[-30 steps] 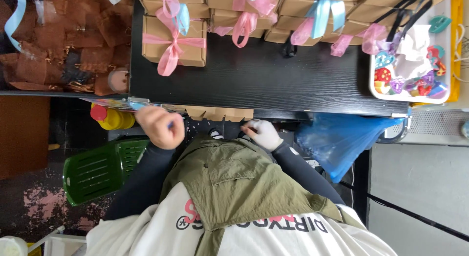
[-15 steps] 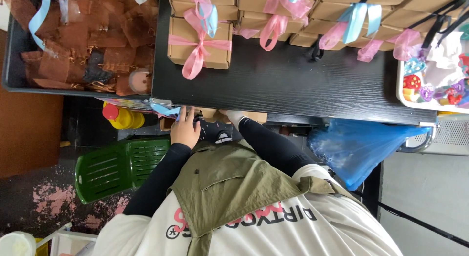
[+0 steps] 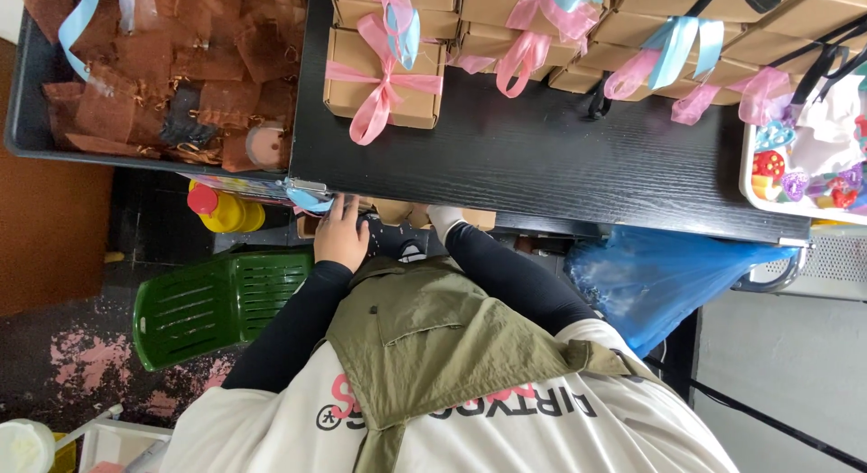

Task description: Packing small butterfly-shaped items and shredded paper into boxes and tying them with ribbons.

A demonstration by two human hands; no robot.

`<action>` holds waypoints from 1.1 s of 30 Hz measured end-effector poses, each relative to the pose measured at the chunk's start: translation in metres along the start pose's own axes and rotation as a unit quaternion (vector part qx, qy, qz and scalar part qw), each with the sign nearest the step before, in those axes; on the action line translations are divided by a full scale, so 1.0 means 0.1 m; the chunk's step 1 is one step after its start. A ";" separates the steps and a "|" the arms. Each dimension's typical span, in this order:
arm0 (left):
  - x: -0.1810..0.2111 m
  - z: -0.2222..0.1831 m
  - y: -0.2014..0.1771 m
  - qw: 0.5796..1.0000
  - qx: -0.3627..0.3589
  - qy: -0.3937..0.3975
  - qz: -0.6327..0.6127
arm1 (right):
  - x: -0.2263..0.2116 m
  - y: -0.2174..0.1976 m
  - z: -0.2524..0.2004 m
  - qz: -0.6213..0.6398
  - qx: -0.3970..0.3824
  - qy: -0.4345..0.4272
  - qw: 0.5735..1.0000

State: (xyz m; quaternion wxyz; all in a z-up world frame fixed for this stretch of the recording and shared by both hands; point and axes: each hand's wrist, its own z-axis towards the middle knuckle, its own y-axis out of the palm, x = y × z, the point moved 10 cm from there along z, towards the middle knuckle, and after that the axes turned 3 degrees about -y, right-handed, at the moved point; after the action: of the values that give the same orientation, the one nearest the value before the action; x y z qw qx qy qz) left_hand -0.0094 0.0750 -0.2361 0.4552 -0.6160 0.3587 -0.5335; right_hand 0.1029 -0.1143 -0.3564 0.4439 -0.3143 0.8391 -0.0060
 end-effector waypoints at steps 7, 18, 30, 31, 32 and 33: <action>-0.09 0.02 0.06 0.999 -0.031 -0.026 0.006 | 1.48 0.25 1.07 -0.031 0.036 -0.027 0.998; -0.11 0.04 0.05 0.999 -0.035 -0.031 0.014 | 0.26 -0.01 0.01 -0.018 0.008 0.085 0.996; -0.09 0.07 -0.03 1.000 0.002 -0.017 -0.009 | -0.17 -0.66 -1.33 0.591 -0.199 -0.095 0.776; -0.07 0.08 -0.04 1.000 -0.002 -0.024 0.019 | -0.13 -0.74 -1.42 0.636 -0.198 -0.086 0.741; -0.05 0.09 -0.05 0.998 -0.006 -0.031 0.046 | -0.10 -0.81 -1.51 0.678 -0.197 -0.077 0.704; 0.04 0.08 -0.17 0.999 -0.005 -0.028 0.046 | -0.07 -0.88 -1.59 0.679 -0.195 -0.079 0.704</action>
State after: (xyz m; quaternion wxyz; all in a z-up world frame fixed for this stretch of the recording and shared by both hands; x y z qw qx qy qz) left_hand -0.0013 0.0779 -0.2193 0.4857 -0.6160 0.3763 -0.4929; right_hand 0.0324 -0.2237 -0.2297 0.3211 0.2611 0.7701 0.4855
